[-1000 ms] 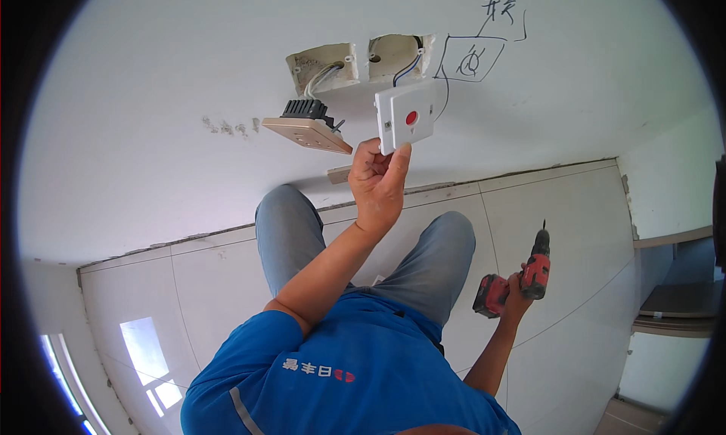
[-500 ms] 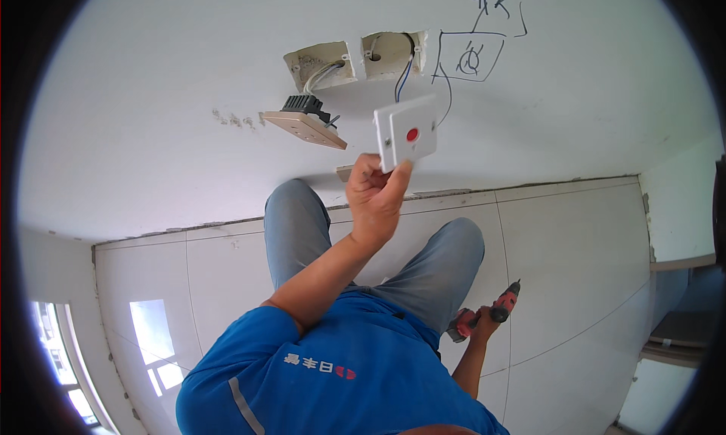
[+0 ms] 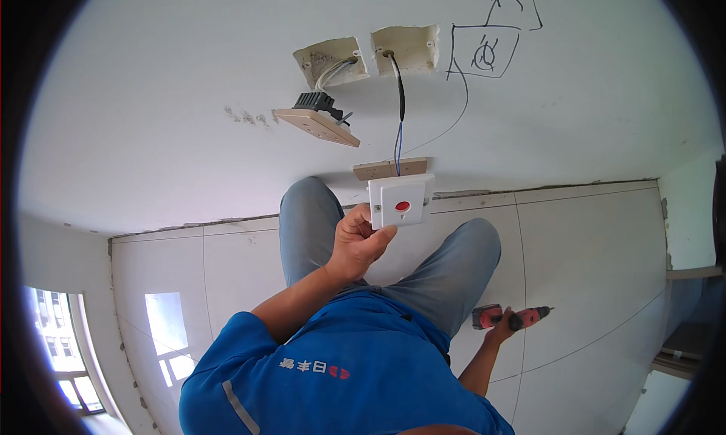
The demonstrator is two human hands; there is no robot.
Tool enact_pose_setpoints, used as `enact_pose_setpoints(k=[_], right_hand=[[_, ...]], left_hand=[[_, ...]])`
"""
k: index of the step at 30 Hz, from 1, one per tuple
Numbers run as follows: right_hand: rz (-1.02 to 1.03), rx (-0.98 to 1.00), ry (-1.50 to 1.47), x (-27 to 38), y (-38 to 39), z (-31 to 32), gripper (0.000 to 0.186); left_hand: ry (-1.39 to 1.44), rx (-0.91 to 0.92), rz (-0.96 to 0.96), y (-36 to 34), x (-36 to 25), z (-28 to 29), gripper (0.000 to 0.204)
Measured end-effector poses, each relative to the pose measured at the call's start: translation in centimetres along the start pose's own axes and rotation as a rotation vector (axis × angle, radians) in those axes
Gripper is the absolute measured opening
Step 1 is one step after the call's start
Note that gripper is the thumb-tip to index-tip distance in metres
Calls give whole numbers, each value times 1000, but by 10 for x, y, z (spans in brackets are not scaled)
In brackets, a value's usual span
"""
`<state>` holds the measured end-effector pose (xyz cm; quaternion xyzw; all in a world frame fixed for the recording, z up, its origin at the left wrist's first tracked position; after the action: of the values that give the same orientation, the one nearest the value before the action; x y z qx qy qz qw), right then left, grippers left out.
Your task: Install electrical wall sockets and a switch into a wall outlet box using a drill.
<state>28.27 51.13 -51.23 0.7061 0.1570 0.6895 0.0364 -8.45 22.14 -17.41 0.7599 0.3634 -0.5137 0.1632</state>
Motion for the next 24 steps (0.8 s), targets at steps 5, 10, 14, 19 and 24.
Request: enact_pose_setpoints(k=[5,10,14,19,24], right_hand=[[70,-55,50,-12,-5,27,21],[139,-29,252,-39,20,47,26],[220,-13,447,-59,19,56,26],[-31,49,233,-73,16,76,32],[-599,265,112,-45,67,74,49]], left_hand=[[152,50,73,-6,3,11,15],[144,100,31,-8,5,11,18],[107,85,27,-10,5,20,25],[46,211,-3,-18,6,36,35],[95,207,30,-24,14,48,46]])
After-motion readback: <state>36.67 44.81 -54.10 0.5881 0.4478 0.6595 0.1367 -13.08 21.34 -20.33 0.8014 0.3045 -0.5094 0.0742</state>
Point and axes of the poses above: each hand's wrist, its own y-axis away from the middle knuckle, its own z-axis out of the back of the hand, x = y × z, the point moved 1 cm from there along -y, towards the middle knuckle, and after that the axes turned 11 degrees about x, right-handed, at the moved point
